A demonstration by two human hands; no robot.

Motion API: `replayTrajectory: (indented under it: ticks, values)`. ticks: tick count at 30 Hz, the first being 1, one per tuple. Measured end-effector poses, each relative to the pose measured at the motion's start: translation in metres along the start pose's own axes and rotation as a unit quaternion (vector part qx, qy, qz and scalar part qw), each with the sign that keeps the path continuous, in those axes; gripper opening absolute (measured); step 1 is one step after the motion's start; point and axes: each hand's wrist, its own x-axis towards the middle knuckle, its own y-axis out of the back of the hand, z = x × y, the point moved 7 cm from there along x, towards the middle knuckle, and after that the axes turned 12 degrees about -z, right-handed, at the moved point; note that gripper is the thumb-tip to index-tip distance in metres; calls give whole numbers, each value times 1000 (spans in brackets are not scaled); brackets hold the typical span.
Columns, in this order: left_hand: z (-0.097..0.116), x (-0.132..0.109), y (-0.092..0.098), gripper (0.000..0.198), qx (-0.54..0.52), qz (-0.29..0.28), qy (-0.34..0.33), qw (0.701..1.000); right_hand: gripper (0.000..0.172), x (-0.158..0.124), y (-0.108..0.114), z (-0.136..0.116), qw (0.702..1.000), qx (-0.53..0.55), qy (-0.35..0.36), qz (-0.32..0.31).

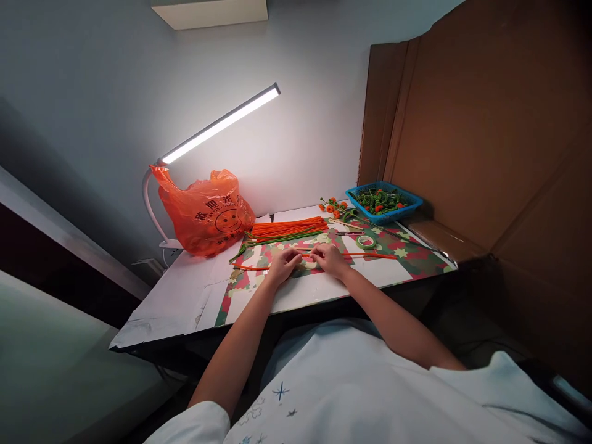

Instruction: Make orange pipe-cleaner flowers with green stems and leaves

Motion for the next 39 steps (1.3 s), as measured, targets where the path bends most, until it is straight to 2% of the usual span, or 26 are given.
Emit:
replayTrajectory:
  ticks: [3,7,9,13,18,22,24,28,33,39]
  values:
    - [0,0,-1,27,22,-15,-2,1000,13,-1,1,-3,1000,3,13,4]
    - [17,-2,5,17,157,32,-76,984,15,0,-3,3,993,118,-15,-25]
    - [29,-5,6,16,214,61,-128,966,23,1,-9,9,972,223,-43,-60]
    - [47,-9,3,15,284,85,-211,932,38,1,-20,12,902,400,-84,-138]
    - [64,-14,1,14,349,96,-264,894,44,-5,-19,4,854,474,-91,-194]
    - [78,-21,2,13,382,68,-300,871,47,-6,-22,1,825,512,-79,-225]
    - [81,-24,4,13,401,48,-300,864,46,-4,-24,1,824,509,-72,-240]
    - [79,-27,7,16,441,4,-283,852,40,-3,-25,1,843,473,-69,-247]
    - [75,-26,1,23,487,-49,-259,833,41,-5,-20,-4,869,422,-87,-242]
    - [77,-25,-5,25,499,-94,-239,828,36,-4,-18,-13,894,363,-59,-257]
